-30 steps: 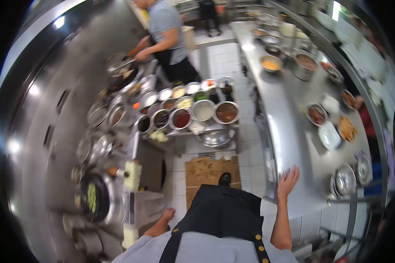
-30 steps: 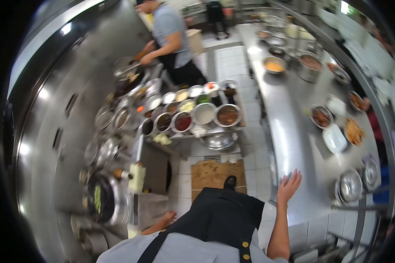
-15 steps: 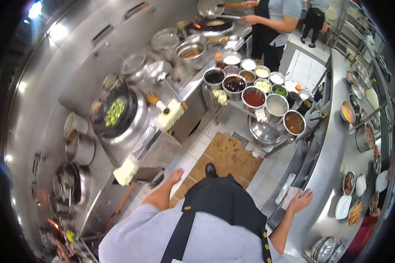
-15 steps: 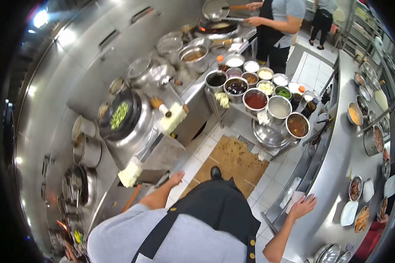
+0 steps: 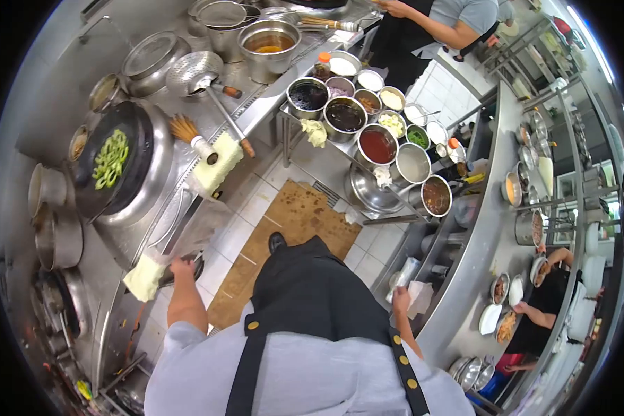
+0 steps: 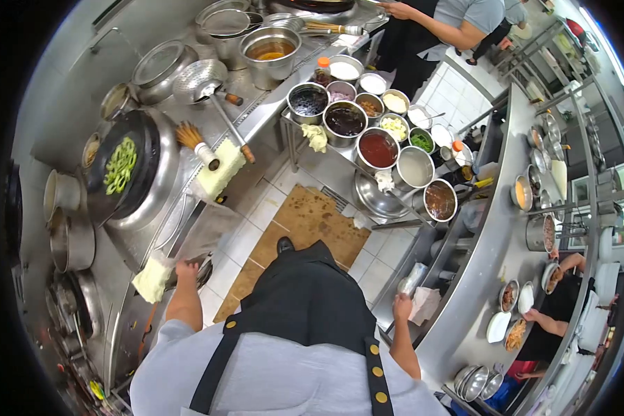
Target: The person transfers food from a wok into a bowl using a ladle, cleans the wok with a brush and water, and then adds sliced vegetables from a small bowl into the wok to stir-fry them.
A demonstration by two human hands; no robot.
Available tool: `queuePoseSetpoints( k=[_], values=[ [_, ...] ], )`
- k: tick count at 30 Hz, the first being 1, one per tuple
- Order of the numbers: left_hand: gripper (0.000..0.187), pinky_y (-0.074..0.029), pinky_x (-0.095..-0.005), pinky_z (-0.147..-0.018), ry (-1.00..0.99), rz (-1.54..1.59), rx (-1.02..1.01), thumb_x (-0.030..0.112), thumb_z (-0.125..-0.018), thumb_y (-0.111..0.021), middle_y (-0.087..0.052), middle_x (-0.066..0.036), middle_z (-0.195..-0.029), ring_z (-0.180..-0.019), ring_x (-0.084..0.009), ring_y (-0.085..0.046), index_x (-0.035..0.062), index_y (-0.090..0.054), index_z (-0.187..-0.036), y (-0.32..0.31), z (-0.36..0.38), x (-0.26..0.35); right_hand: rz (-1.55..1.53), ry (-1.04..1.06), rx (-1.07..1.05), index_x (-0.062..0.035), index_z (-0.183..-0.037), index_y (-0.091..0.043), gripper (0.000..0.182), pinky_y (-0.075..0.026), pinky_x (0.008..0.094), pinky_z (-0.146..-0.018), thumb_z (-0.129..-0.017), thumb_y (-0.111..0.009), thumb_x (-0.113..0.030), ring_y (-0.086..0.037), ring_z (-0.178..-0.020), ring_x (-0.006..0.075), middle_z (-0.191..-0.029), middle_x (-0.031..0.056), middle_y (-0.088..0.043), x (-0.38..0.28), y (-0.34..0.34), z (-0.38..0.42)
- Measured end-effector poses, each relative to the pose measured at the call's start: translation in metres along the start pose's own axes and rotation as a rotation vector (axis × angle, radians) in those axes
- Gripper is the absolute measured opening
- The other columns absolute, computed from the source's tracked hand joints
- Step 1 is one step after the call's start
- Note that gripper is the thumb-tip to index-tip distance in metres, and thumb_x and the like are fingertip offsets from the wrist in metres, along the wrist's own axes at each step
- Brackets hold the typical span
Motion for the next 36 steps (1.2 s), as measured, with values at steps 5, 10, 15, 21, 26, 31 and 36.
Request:
queuePoseSetpoints(
  k=[5, 10, 15, 21, 26, 31, 36],
  values=[
    [0.058, -0.038, -0.0472, -0.099, 0.078, -0.077, -0.011, 0.032, -0.088, -0.056, -0.033, -0.009, -0.148, -0.135, -0.0254, -0.032, 0.0154, -0.039, -0.141, -0.005, 0.011, 0.013, -0.086, -0.076, -0.117, -0.0033, -0.117, -0.057, 0.032, -0.053, 0.0363, -0.056, -0.086, -0.058, -0.012, -0.065, -0.063, 0.0258, -0.078, 0.0108, -0.064, 0.081, -0.085, -0.063],
    [0.055, -0.041, -0.0517, -0.093, -0.150, -0.209, -0.025, 0.035, -0.090, -0.056, -0.044, -0.012, -0.140, -0.127, -0.0281, -0.041, 0.0075, -0.046, -0.135, 0.001, 0.012, 0.005, -0.072, 0.093, -0.125, -0.0048, -0.122, -0.054, 0.047, -0.049, 0.0431, -0.087, -0.079, -0.066, -0.018, -0.063, -0.100, 0.0325, -0.106, 0.0205, -0.063, -0.059, -0.050, -0.113],
    [0.048, -0.043, -0.0416, -0.084, -0.225, -0.229, -0.047, 0.037, -0.090, -0.056, -0.051, -0.012, -0.123, -0.107, -0.0246, -0.049, 0.0060, -0.050, -0.126, 0.000, 0.059, -0.004, -0.142, 0.210, -0.150, -0.0052, -0.122, -0.054, 0.046, -0.049, 0.0424, -0.086, -0.079, -0.066, -0.014, -0.063, -0.096, 0.0321, -0.102, 0.0188, -0.064, -0.151, -0.054, -0.178],
    [0.031, -0.037, -0.0275, -0.045, -0.417, -0.487, -0.142, 0.018, -0.087, -0.060, -0.058, -0.006, -0.086, -0.059, -0.0124, -0.050, 0.0073, -0.057, -0.116, 0.013, 0.083, -0.025, -0.291, 0.535, 0.065, -0.0048, -0.120, -0.056, 0.036, -0.051, 0.0372, -0.062, -0.085, -0.060, -0.007, -0.065, -0.063, 0.0225, -0.083, 0.0119, -0.064, -0.259, -0.021, -0.221],
    [0.037, -0.038, -0.0258, -0.045, -0.193, -0.800, -0.307, 0.013, -0.084, -0.062, -0.058, -0.004, -0.085, -0.064, -0.0121, -0.052, 0.0130, -0.056, -0.120, 0.005, 0.152, -0.113, -0.369, 0.576, 0.378, -0.0033, -0.122, -0.055, 0.036, -0.051, 0.0382, -0.070, -0.087, -0.060, -0.009, -0.064, -0.074, 0.0273, -0.082, 0.0138, -0.063, -0.310, 0.045, -0.230],
    [0.030, -0.047, -0.0284, -0.056, -0.286, -1.049, -0.515, 0.021, -0.087, -0.060, -0.060, -0.004, -0.089, -0.076, -0.0147, -0.060, 0.0136, -0.057, -0.117, 0.005, 0.221, -0.177, -0.106, 0.336, 0.167, -0.0067, -0.124, -0.056, 0.039, -0.048, 0.0493, -0.080, -0.090, -0.057, -0.025, -0.063, -0.089, 0.0420, -0.096, 0.0211, -0.067, -0.323, 0.052, -0.259],
    [0.028, -0.050, -0.0336, -0.061, -0.213, -1.027, -0.511, 0.024, -0.089, -0.060, -0.061, -0.004, -0.093, -0.081, -0.0164, -0.062, 0.0105, -0.058, -0.113, 0.049, 0.246, -0.212, -0.054, 0.295, 0.082, -0.0110, -0.115, -0.064, 0.031, -0.048, 0.0538, -0.077, -0.091, -0.053, -0.027, -0.062, -0.086, 0.0462, -0.091, 0.0250, -0.066, -0.309, 0.033, -0.280]
  ],
)
Point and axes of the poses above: each hand's wrist, its own z-axis away from the middle knuckle, its own y-axis out of the back of the hand, x = y × z, the point moved 7 cm from there along -z, towards the middle knuckle
